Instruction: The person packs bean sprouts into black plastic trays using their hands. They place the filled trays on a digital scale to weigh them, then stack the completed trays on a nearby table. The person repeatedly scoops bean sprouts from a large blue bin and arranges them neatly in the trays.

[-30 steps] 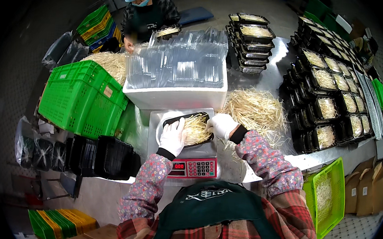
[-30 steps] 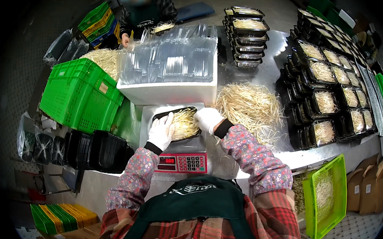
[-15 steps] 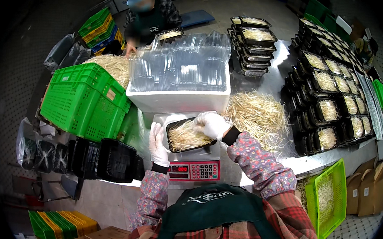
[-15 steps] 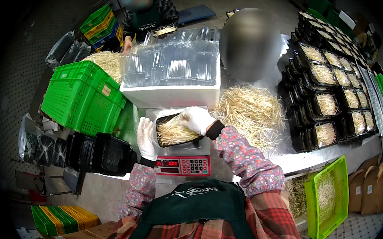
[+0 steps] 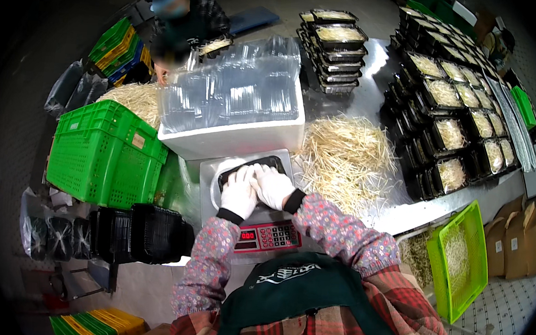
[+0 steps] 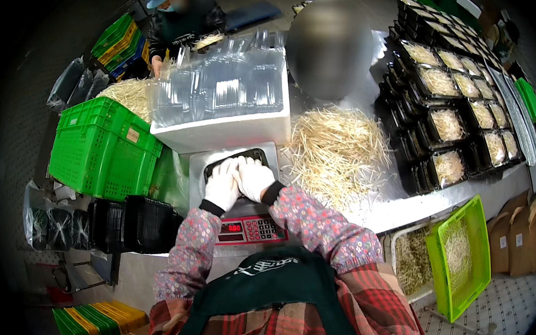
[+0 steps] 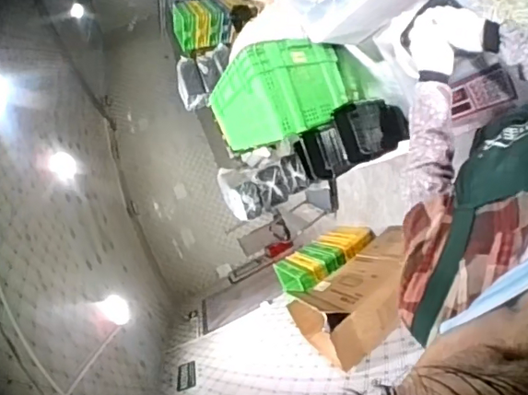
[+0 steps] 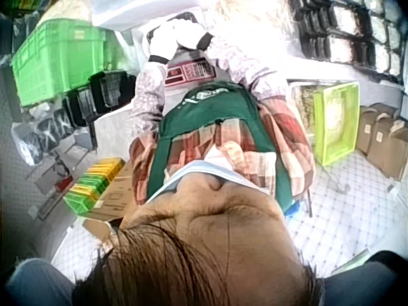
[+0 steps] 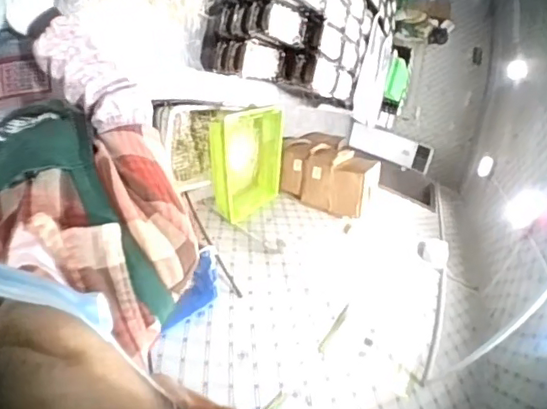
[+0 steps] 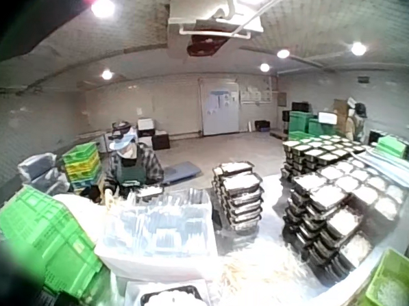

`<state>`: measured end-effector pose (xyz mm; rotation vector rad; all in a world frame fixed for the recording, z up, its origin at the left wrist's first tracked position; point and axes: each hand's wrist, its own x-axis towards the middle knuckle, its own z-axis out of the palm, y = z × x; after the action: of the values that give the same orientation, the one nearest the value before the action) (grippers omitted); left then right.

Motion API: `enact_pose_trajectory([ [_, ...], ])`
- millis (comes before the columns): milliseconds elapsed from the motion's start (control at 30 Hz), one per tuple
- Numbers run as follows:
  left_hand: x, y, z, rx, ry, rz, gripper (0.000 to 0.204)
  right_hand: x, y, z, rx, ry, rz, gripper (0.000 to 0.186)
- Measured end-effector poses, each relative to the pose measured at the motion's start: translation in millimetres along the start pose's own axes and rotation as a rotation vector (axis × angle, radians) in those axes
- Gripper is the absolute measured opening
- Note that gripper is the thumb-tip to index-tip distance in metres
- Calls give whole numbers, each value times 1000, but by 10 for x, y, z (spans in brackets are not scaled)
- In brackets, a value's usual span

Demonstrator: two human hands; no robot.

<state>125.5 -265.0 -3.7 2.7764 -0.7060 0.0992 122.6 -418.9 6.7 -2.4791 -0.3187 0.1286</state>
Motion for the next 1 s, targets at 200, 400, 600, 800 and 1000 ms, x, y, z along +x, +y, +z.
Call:
enact_pose_trajectory([
  [200,-9,-104,-51,57,-27,-38,54,-334,-158,-387,233,341,-331,34],
  [400,-28,-93,-74,-49,84,62,51,-1182,341,238,-181,1,-476,52],
  [600,-65,-107,-51,-1,29,26,52,-1547,1779,-318,-219,400,63,36],
  [800,19,-19,-25,-32,18,84,51,-1339,2304,-242,-307,328,341,47],
  [1000,15,41,-70,-57,18,100,51,-1129,2427,-130,-143,338,399,18],
])
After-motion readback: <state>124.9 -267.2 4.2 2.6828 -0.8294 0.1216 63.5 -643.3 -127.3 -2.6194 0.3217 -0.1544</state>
